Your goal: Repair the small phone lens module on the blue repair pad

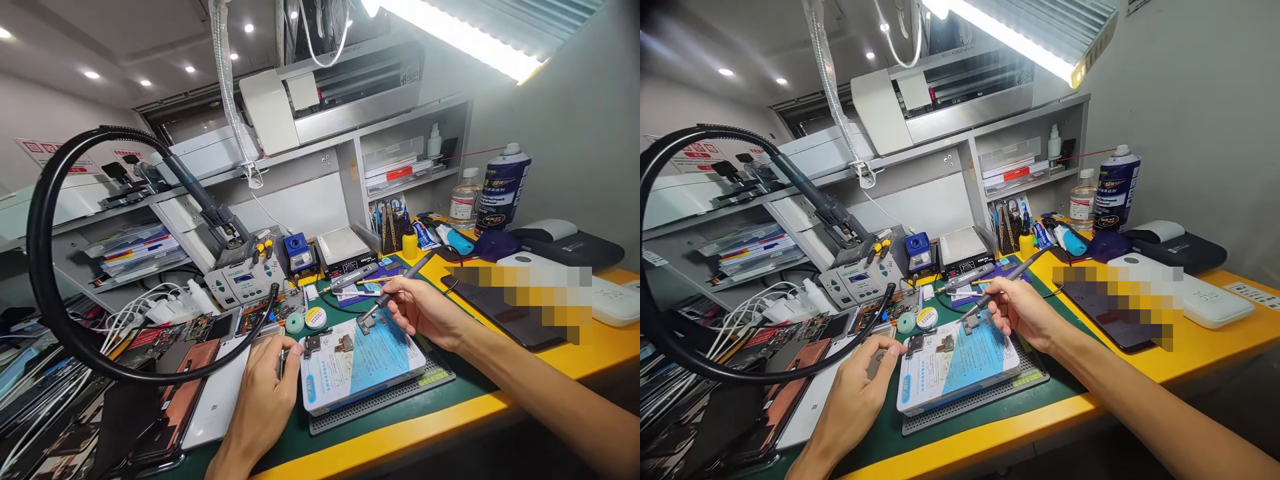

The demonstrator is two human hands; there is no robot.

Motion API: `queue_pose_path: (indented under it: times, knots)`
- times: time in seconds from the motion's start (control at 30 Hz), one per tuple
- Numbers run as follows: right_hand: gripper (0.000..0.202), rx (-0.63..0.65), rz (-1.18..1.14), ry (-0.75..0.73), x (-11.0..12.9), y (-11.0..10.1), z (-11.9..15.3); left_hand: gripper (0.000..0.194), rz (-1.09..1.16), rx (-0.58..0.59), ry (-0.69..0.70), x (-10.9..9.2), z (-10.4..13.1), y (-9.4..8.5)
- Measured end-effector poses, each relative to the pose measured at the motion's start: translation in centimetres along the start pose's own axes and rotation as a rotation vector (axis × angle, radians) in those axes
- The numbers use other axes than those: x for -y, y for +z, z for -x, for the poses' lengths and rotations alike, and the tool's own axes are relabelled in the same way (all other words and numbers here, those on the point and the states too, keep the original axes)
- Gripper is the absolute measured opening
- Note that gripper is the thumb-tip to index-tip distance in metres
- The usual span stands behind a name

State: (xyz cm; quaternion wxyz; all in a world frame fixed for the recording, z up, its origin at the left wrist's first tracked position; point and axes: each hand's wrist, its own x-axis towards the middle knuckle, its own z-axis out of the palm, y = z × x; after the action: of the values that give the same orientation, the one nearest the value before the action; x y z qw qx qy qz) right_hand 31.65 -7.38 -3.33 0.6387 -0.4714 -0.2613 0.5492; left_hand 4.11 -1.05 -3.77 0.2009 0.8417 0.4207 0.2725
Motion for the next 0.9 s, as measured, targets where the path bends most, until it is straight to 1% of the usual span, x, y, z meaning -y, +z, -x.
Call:
queue_pose_path:
  times: [0.23,0.33,0.43,0.53,0.6,0.7,0.8,0.9]
  knots:
    - [0.015,-0.013,-0.009,0.005,0.0,0.2,0.0,0.029,0.014,-0.050,0.042,-0.3,0.0,-0.3]
    - [0.013,-0.028,-0.024,-0.001,0.0,0.3,0.0,0.027,0.014,-0.047,0.074,-0.8,-0.3,-0.5]
    - [0.012,-0.064,-0.053,-0.021,0.1,0.1,-0.2,0.024,0.016,0.006,0.135,-1.7,-0.9,-0.3]
    - [0.015,-0.103,-0.080,-0.038,0.2,-0.1,-0.4,0.021,0.004,0.065,0.213,-2.4,-1.3,0.6]
    - [0.017,-0.112,-0.092,-0.040,0.2,-0.2,-0.5,0.019,-0.016,0.092,0.256,-2.5,-1.4,1.4]
    - [0.014,-0.101,-0.105,-0.039,0.2,-0.3,-0.5,0.018,-0.043,0.132,0.317,-2.4,-1.3,2.3]
    - [0.010,-0.099,-0.106,-0.038,0.1,-0.2,-0.4,0.018,-0.084,0.166,0.380,-2.5,-1.0,2.7]
    - [0.009,-0.108,-0.101,-0.042,0.1,-0.2,-0.3,0.019,-0.125,0.171,0.421,-2.8,-0.9,2.7]
